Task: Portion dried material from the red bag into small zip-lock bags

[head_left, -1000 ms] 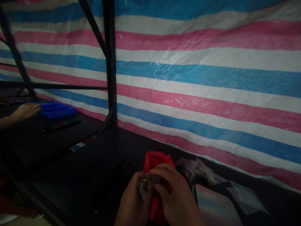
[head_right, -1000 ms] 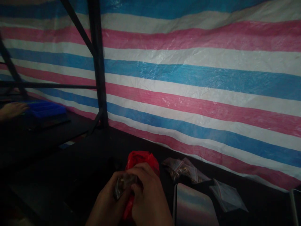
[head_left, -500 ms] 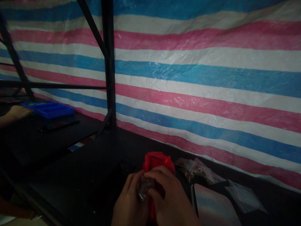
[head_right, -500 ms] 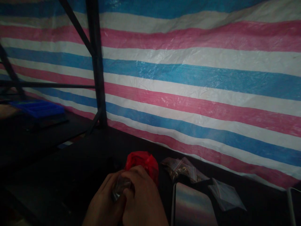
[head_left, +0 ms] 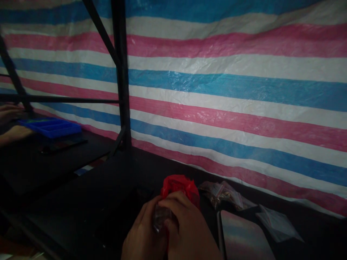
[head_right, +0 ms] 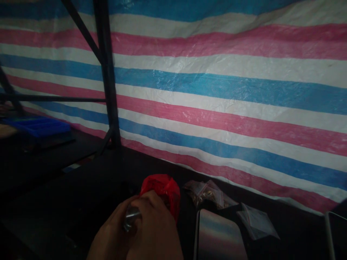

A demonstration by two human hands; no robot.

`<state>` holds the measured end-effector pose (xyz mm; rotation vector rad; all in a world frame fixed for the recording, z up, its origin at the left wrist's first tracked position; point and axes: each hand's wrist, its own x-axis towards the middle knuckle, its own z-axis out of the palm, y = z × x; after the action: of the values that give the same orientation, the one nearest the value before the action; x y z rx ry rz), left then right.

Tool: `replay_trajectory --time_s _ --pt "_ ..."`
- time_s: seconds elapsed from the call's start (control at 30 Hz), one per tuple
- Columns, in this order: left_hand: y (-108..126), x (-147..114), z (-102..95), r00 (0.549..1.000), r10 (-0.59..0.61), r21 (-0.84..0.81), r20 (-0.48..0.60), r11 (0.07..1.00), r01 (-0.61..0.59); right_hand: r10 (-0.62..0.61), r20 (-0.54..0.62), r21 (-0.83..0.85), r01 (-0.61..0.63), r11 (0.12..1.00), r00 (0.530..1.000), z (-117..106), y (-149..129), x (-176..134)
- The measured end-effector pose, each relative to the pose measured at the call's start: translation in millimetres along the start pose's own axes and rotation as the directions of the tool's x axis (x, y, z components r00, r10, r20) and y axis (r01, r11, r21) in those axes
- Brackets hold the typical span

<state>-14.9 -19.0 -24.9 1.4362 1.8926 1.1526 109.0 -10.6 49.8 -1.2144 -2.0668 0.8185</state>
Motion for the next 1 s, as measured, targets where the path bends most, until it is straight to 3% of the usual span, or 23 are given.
replay_trajectory --time_s 0.2,0.47,0.63,0.77,0.87,1.0 --pt "-3 2 1.2 0.994 0.063 -0.075 -0.089 0.995 -0.07 0.021 0.007 -0.003 -0.021 1.0 1.0 -4 1 -2" --pt "-14 5 5.8 0.964 0.212 -0.117 -0.164 0.966 -0.232 -0.019 -0.076 0.125 0.028 0.992 0.997 -6 4 2" --pt "-17 10 11.3 0.951 0.209 -0.131 -0.229 0.961 -0.243 0.034 -0.132 0.387 0.02 0.922 0.991 -2 19 5" --pt "-14 9 14.4 0.963 0.181 -0.145 -0.2 0.966 -0.212 0.133 -0.172 0.556 -0.015 0.831 0.976 3 43 6" --pt "-16 8 15.7 0.975 0.133 -0.162 -0.176 0.973 -0.162 0.176 -0.227 0.457 -0.055 0.888 0.958 3 60 6" --pt "-18 6 13.4 0.971 0.139 -0.184 -0.194 0.967 -0.175 0.1 -0.324 0.105 -0.069 0.992 0.941 -3 65 4"
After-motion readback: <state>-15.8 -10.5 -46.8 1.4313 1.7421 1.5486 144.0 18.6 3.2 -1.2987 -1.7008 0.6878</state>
